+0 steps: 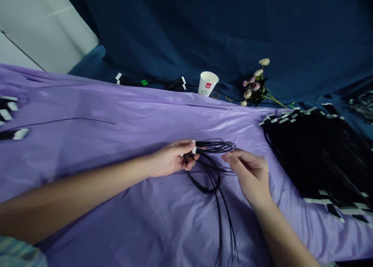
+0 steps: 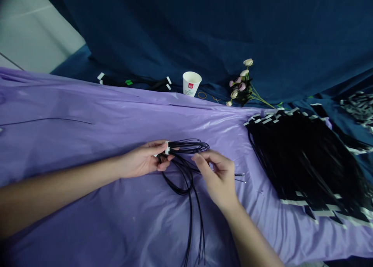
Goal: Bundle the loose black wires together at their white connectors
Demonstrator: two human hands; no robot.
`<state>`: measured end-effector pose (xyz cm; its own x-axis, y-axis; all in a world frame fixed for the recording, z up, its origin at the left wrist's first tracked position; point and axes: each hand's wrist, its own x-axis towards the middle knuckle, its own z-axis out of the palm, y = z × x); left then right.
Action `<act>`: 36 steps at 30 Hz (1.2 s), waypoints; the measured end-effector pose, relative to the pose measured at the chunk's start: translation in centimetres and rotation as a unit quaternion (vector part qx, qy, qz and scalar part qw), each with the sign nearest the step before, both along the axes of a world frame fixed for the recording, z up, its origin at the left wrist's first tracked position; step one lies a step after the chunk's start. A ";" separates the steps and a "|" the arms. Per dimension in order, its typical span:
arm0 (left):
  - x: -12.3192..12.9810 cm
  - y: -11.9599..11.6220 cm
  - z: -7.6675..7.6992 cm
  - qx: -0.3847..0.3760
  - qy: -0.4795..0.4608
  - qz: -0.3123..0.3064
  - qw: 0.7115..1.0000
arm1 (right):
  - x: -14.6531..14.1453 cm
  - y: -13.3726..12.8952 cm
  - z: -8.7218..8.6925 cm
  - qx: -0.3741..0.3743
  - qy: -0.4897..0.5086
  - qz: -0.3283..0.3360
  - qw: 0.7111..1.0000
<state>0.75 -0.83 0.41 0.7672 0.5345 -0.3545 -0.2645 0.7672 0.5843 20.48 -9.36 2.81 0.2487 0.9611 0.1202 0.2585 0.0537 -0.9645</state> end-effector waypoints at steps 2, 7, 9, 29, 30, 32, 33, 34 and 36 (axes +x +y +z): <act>0.0 0.0 0.0 0.002 0.000 -0.004 1.000 | -0.3 -0.2 -0.1 0.070 -0.132 -0.022 0.989; 0.0 0.0 0.0 0.002 0.003 -0.013 1.000 | -0.7 -0.1 -0.2 0.169 -0.277 -0.050 0.945; 0.0 0.1 -0.1 0.009 0.002 -0.020 1.000 | -0.7 0.0 -0.2 0.187 -0.286 -0.050 0.938; -0.1 0.0 -0.2 0.068 0.008 -0.073 0.995 | -1.0 0.3 0.0 0.082 -0.143 0.054 0.985; -0.1 0.0 -0.2 0.073 0.009 -0.075 0.995 | -1.1 0.2 -0.1 0.060 -0.110 0.051 0.991; -0.1 0.0 -0.2 0.083 0.010 -0.078 0.993 | -1.2 0.2 -0.2 0.022 -0.045 0.042 0.998; -0.1 0.0 -0.2 0.086 0.011 -0.079 0.993 | -1.3 0.2 -0.2 0.008 -0.021 0.037 0.999; -0.1 0.0 -0.2 0.088 0.012 -0.080 0.993 | -1.4 0.2 -0.3 -0.001 -0.005 0.029 1.000; -0.2 -0.1 -0.3 0.089 0.011 -0.079 0.993 | -1.6 0.2 -0.4 -0.011 0.013 0.012 1.000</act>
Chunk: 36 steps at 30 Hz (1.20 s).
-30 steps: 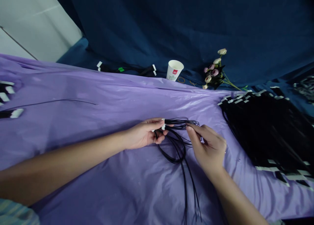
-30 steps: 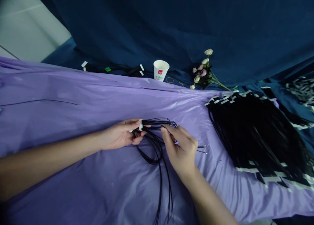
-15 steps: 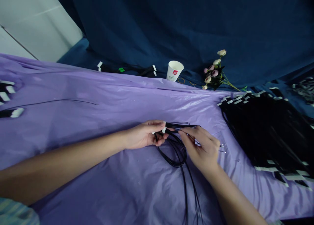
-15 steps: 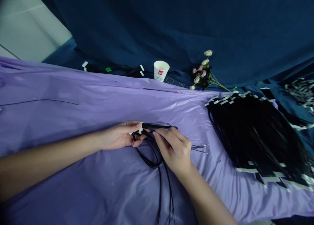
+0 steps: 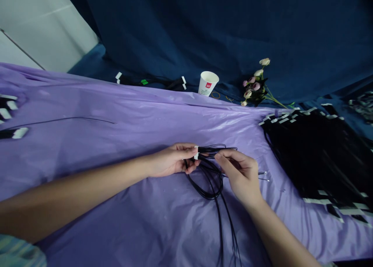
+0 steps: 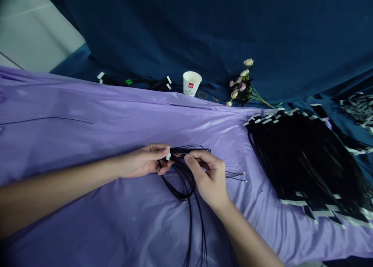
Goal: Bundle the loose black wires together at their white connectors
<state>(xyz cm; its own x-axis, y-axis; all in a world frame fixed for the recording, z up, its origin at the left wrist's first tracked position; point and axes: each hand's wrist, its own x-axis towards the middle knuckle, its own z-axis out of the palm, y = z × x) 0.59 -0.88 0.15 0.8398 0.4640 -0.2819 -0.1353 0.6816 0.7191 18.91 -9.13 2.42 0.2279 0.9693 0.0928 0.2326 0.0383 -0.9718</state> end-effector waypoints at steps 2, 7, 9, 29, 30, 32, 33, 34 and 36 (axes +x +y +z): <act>0.0 -0.1 0.0 0.002 -0.004 -0.001 1.000 | -0.2 0.0 -0.1 -0.009 0.021 -0.006 1.000; 0.0 -0.1 0.1 -0.003 -0.002 0.009 1.000 | -0.2 -0.4 -0.1 0.027 -0.077 0.001 0.997; 0.0 -0.1 0.1 -0.008 0.005 0.011 1.000 | -0.2 -0.5 0.0 0.094 -0.183 -0.001 0.979; -0.2 -0.1 -0.1 -0.017 -0.010 -0.029 0.999 | 0.2 0.5 -0.4 0.287 -0.335 0.055 0.896; -0.1 0.0 -0.2 -0.022 -0.015 -0.025 0.999 | 0.3 0.5 -0.2 0.294 -0.336 0.046 0.894; -0.1 0.1 -0.3 -0.042 -0.021 -0.007 0.999 | 0.7 0.6 0.2 0.317 -0.348 0.008 0.882; -0.1 0.1 -0.4 -0.058 -0.020 0.007 0.998 | 1.0 0.6 0.3 0.331 -0.361 -0.018 0.872; -0.2 0.2 -0.4 -0.076 -0.017 0.020 0.997 | 1.4 0.5 0.4 0.343 -0.377 -0.045 0.859; -0.3 0.4 -0.3 -0.114 -0.013 0.040 0.993 | 2.1 0.3 0.4 0.352 -0.413 -0.069 0.837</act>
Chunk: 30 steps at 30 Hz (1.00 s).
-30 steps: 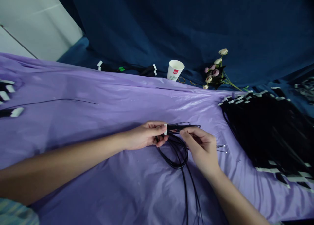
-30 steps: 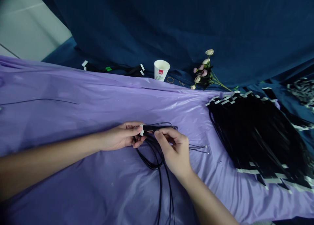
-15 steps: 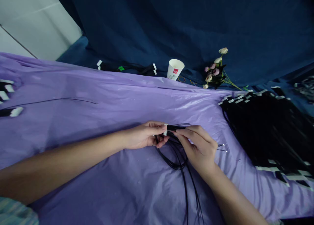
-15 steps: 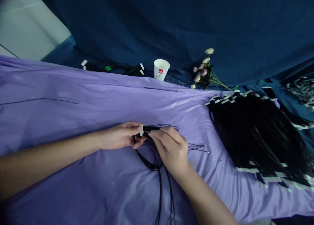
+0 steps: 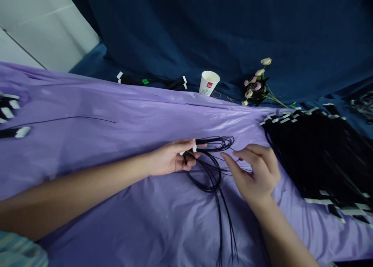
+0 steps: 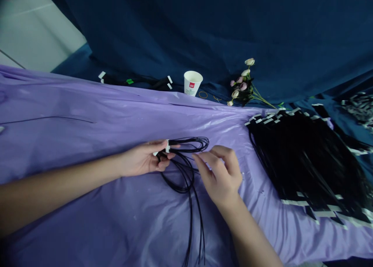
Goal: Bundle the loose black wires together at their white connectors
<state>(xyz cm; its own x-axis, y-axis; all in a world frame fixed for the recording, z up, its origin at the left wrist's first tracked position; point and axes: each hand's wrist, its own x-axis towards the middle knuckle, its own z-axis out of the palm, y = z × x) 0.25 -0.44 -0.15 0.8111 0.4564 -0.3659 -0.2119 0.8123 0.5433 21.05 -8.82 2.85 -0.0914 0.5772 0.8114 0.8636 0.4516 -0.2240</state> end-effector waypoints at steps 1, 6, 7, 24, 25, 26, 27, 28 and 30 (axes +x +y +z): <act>-0.1 0.1 0.0 -0.014 -0.003 0.005 1.000 | 0.3 -0.1 -0.1 -0.014 -0.017 0.002 1.000; -0.2 0.2 0.1 -0.034 -0.025 0.007 0.999 | 0.5 -0.3 -1.3 -0.182 -0.032 0.046 0.982; -0.2 0.2 0.1 -0.033 -0.022 0.005 0.999 | 0.3 -0.2 -1.4 -0.198 -0.012 0.049 0.979; -0.3 0.0 0.0 0.014 -0.018 -0.015 1.000 | -2.4 0.6 -1.7 -0.279 0.162 0.112 0.940; -0.3 0.0 0.0 0.018 -0.025 -0.014 0.999 | -2.5 0.6 -1.7 -0.298 0.172 0.122 0.931; -0.3 0.0 0.0 0.019 -0.032 -0.014 0.999 | -2.5 0.6 -1.6 -0.315 0.181 0.130 0.923; -0.3 0.0 -0.1 0.020 -0.039 -0.014 0.999 | -2.6 0.7 -1.6 -0.330 0.187 0.138 0.915; -0.3 0.0 -0.1 0.021 -0.045 -0.014 0.999 | -2.6 0.7 -1.6 -0.341 0.191 0.147 0.909; -0.3 -0.1 -0.2 0.021 -0.051 -0.013 0.998 | -2.6 0.8 -1.6 -0.348 0.191 0.160 0.904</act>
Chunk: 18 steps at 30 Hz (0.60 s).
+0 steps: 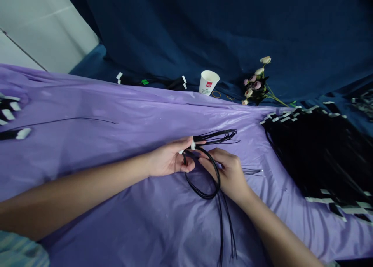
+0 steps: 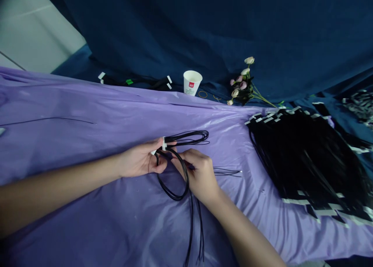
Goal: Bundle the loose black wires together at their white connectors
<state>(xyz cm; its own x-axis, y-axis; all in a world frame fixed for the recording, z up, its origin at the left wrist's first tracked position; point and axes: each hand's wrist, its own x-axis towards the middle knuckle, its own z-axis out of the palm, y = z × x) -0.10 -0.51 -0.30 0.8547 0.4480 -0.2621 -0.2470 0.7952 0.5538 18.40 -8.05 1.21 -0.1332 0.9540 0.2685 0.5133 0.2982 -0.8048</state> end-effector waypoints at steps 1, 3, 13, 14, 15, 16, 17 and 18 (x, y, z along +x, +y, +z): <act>0.0 0.0 0.0 0.000 -0.001 0.000 1.000 | 0.0 0.0 0.0 0.002 -0.001 0.004 1.000; -0.1 0.0 -0.1 -0.002 -0.002 0.003 1.000 | -0.1 -0.1 -0.1 0.012 -0.007 0.014 1.000; -0.1 0.0 -0.1 0.010 -0.008 0.006 1.000 | -0.8 -0.8 -0.1 0.155 -0.074 -0.019 0.985; -0.1 0.0 -0.1 0.010 -0.010 0.008 1.000 | -0.8 -0.9 0.1 0.143 -0.060 -0.008 0.988; -0.2 0.0 -0.1 0.012 -0.013 0.007 1.000 | -0.8 -0.9 0.2 0.128 -0.046 0.001 0.991; -0.2 0.0 -0.1 0.015 -0.018 0.004 1.000 | -0.8 -1.0 0.3 0.113 -0.033 0.005 0.993; -0.2 0.0 -0.1 0.021 -0.023 -0.002 1.000 | -0.8 -1.0 0.3 0.099 -0.020 0.001 0.995; -0.2 0.0 -0.1 0.028 -0.028 -0.011 0.999 | -0.8 -1.0 0.3 0.085 -0.007 -0.008 0.996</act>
<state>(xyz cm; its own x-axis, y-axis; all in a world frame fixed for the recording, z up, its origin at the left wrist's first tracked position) -0.32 -0.52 -0.37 0.8768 0.4426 -0.1879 -0.2627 0.7683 0.5837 17.58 -9.01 1.53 -0.1225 0.8968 0.4252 0.5304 0.4213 -0.7357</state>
